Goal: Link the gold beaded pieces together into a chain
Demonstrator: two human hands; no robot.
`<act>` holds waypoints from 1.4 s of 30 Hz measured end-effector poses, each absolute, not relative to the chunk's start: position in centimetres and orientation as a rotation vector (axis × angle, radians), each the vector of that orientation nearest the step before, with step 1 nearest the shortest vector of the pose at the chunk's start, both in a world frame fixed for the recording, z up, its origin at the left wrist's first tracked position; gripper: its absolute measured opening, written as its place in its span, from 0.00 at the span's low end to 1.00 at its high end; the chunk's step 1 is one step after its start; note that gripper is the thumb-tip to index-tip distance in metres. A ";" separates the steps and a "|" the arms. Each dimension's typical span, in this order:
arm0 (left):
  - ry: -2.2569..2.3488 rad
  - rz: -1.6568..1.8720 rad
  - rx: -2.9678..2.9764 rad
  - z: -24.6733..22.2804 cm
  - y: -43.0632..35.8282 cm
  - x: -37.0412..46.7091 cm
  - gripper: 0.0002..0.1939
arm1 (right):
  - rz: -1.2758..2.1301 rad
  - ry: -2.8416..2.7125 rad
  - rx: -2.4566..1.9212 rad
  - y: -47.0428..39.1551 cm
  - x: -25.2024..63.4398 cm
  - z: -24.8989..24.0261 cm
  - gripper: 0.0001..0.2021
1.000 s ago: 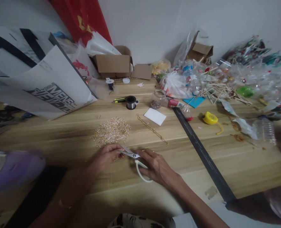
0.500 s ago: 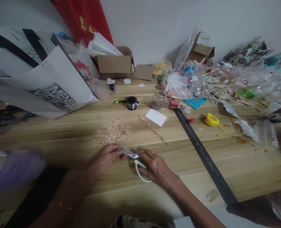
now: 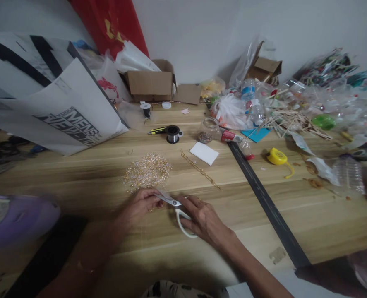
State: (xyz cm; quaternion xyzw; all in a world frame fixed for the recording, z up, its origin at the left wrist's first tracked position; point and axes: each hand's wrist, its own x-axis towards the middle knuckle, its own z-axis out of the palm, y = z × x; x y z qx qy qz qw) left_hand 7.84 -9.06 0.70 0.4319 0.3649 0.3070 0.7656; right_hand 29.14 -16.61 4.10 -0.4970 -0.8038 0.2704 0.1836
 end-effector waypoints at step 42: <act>0.785 0.648 0.984 0.8 -8.8 7.9 0.11 | 0.642 -2.339 -1.411 -16.8 28.9 2.4 0.25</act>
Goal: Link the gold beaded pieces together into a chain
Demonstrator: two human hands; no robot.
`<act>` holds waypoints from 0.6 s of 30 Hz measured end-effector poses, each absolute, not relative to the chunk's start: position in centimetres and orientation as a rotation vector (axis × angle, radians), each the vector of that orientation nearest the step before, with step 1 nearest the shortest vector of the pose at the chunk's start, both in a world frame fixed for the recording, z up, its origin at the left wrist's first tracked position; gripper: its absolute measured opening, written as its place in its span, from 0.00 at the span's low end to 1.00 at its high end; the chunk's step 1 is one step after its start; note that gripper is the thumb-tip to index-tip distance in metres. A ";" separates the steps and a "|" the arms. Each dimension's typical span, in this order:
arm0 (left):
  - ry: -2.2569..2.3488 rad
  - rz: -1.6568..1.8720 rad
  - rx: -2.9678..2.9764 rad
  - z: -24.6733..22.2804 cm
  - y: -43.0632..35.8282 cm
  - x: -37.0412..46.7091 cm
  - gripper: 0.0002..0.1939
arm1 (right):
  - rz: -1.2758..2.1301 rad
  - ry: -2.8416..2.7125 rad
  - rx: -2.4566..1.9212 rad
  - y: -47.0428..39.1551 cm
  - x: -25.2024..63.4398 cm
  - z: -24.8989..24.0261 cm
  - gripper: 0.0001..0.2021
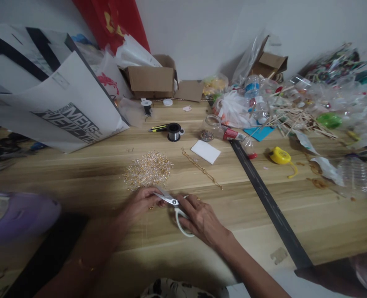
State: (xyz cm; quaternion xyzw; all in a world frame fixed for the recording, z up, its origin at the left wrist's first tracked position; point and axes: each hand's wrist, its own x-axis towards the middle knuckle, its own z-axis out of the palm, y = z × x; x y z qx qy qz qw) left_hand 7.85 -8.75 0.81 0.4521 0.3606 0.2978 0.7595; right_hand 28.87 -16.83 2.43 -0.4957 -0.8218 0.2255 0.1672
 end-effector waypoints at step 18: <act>0.853 0.645 1.017 0.4 -8.8 7.9 0.10 | 0.727 -2.215 -1.399 -16.6 29.3 3.1 0.21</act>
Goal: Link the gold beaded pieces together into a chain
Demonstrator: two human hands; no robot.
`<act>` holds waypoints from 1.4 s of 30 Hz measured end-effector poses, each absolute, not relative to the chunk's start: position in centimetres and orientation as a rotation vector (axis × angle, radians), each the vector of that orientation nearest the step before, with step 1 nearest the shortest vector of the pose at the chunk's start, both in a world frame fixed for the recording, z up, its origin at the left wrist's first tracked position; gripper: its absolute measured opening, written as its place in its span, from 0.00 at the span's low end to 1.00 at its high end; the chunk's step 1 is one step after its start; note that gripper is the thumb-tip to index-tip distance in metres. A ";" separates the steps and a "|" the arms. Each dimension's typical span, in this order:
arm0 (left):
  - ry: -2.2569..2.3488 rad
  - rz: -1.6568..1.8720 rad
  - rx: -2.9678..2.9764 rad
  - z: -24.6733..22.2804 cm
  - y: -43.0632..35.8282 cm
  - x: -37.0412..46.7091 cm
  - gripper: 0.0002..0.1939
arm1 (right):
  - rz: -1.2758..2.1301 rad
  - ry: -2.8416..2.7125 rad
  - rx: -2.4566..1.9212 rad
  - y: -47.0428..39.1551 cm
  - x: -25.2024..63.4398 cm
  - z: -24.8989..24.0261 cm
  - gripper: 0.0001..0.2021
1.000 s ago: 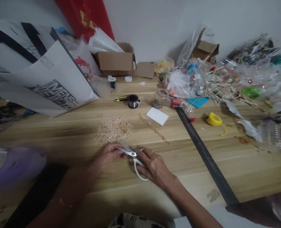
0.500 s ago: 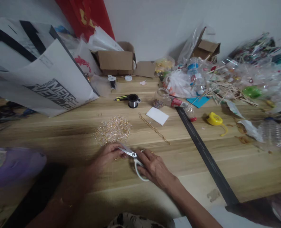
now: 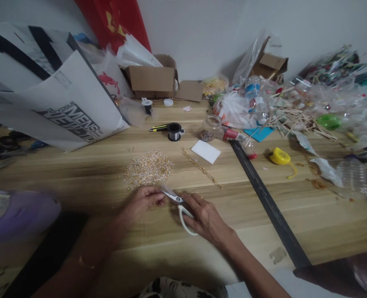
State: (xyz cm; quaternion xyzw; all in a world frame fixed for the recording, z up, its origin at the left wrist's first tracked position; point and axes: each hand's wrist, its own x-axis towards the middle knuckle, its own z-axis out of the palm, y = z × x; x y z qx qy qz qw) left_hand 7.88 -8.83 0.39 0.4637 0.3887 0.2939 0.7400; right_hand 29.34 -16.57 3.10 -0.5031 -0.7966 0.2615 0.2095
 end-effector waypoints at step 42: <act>1.065 0.919 1.110 0.3 -9.1 7.9 0.07 | 0.577 -2.362 -1.477 -16.9 29.5 4.4 0.23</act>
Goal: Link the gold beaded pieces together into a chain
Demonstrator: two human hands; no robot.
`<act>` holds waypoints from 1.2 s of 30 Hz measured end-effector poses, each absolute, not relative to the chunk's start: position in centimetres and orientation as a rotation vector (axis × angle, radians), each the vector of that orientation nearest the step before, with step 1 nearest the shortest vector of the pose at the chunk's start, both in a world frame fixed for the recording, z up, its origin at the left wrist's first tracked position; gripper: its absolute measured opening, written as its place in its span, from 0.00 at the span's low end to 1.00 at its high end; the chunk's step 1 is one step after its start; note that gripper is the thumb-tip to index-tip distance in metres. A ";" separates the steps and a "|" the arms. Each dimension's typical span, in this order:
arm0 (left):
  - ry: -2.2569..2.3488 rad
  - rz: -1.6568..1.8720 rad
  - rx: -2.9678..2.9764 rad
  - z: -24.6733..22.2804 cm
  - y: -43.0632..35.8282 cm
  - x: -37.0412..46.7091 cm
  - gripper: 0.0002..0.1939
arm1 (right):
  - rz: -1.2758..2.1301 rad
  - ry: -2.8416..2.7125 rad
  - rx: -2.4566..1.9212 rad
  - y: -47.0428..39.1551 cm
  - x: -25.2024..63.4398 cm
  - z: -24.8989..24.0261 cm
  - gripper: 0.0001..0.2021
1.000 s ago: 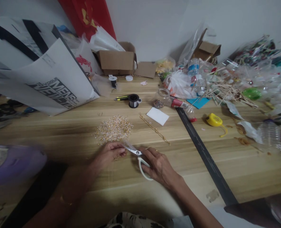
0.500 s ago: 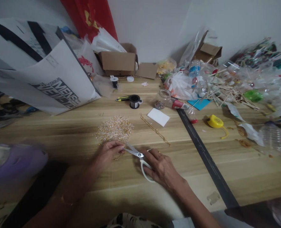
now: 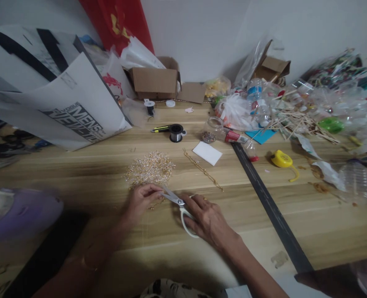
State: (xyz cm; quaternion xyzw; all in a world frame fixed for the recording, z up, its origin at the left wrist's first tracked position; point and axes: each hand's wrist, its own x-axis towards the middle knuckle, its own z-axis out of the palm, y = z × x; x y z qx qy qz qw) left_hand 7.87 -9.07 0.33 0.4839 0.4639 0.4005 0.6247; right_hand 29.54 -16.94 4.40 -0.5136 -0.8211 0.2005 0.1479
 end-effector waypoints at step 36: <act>0.973 0.927 1.003 -0.1 -8.6 7.7 0.11 | 0.661 -2.251 -1.487 -17.0 29.5 4.7 0.22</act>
